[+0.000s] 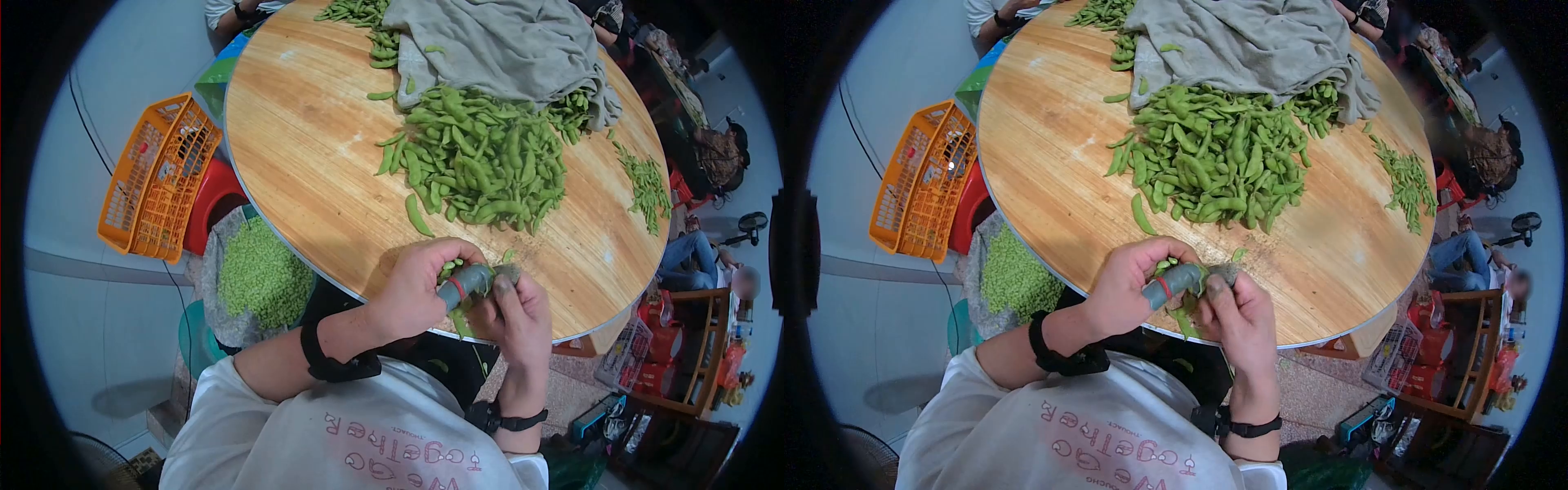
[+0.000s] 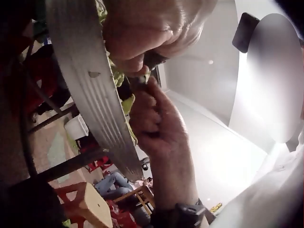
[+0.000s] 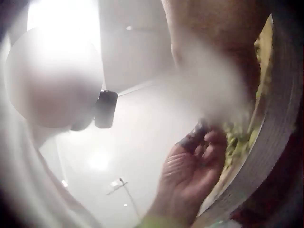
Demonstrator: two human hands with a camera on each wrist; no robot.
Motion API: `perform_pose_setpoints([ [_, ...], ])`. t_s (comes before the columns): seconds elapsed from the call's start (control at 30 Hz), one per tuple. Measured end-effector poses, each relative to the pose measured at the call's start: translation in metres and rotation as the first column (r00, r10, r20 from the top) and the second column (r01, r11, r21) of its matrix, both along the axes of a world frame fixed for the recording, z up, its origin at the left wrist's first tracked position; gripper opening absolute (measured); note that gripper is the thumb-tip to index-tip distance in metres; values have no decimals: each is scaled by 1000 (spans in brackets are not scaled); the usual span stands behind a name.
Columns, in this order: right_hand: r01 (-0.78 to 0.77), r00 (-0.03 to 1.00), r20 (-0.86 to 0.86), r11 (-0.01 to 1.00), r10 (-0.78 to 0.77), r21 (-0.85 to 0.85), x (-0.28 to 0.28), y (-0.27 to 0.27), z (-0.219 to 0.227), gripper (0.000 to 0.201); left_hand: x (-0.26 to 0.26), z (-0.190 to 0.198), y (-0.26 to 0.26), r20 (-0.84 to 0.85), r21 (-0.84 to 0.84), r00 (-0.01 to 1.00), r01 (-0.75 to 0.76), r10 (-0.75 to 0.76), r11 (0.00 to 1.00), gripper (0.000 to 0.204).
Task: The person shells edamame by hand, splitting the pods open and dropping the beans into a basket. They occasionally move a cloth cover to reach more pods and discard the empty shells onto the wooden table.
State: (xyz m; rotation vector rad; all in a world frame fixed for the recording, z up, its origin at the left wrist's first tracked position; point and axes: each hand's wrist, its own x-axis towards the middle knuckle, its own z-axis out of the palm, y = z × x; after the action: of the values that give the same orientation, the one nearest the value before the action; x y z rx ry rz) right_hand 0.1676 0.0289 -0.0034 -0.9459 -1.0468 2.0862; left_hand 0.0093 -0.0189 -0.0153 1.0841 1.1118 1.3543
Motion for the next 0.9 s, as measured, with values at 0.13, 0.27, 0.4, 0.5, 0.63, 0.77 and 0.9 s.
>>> perform_pose_setpoints([
  [0.13, -304, 535, 589, 513, -606, 803, -13, 42, -2, 19, -5, -3, 3, 27, -117, 997, -73, 77, 990, 19],
  [0.27, -480, 334, 599, 416, -728, 773, -19, 51, -7, 18, -7, -8, 5, 10, -181, 997, -75, 78, 981, 18],
  [0.4, -496, 402, 640, 432, -654, 753, -10, 29, 5, 17, -16, -3, 1, -18, -243, 1000, -26, 22, 970, 19],
  [0.5, -534, 391, 696, 467, -602, 704, -7, 10, 13, 16, -10, -5, -1, -25, -200, 999, 35, -40, 979, 22],
  [0.63, -373, 516, 585, 451, -625, 811, -1, 1, 8, 14, -6, -8, 0, -69, -120, 992, 98, -107, 988, 25],
  [0.77, -243, 801, 526, 646, -287, 724, 2, -8, 6, 12, 1, 3, 3, 101, -189, 994, 69, -51, 979, 25],
  [0.9, -150, 963, 262, 937, 66, 315, 5, -14, 15, 12, -1, 7, 3, 415, -216, 908, 154, -52, 964, 19],
])
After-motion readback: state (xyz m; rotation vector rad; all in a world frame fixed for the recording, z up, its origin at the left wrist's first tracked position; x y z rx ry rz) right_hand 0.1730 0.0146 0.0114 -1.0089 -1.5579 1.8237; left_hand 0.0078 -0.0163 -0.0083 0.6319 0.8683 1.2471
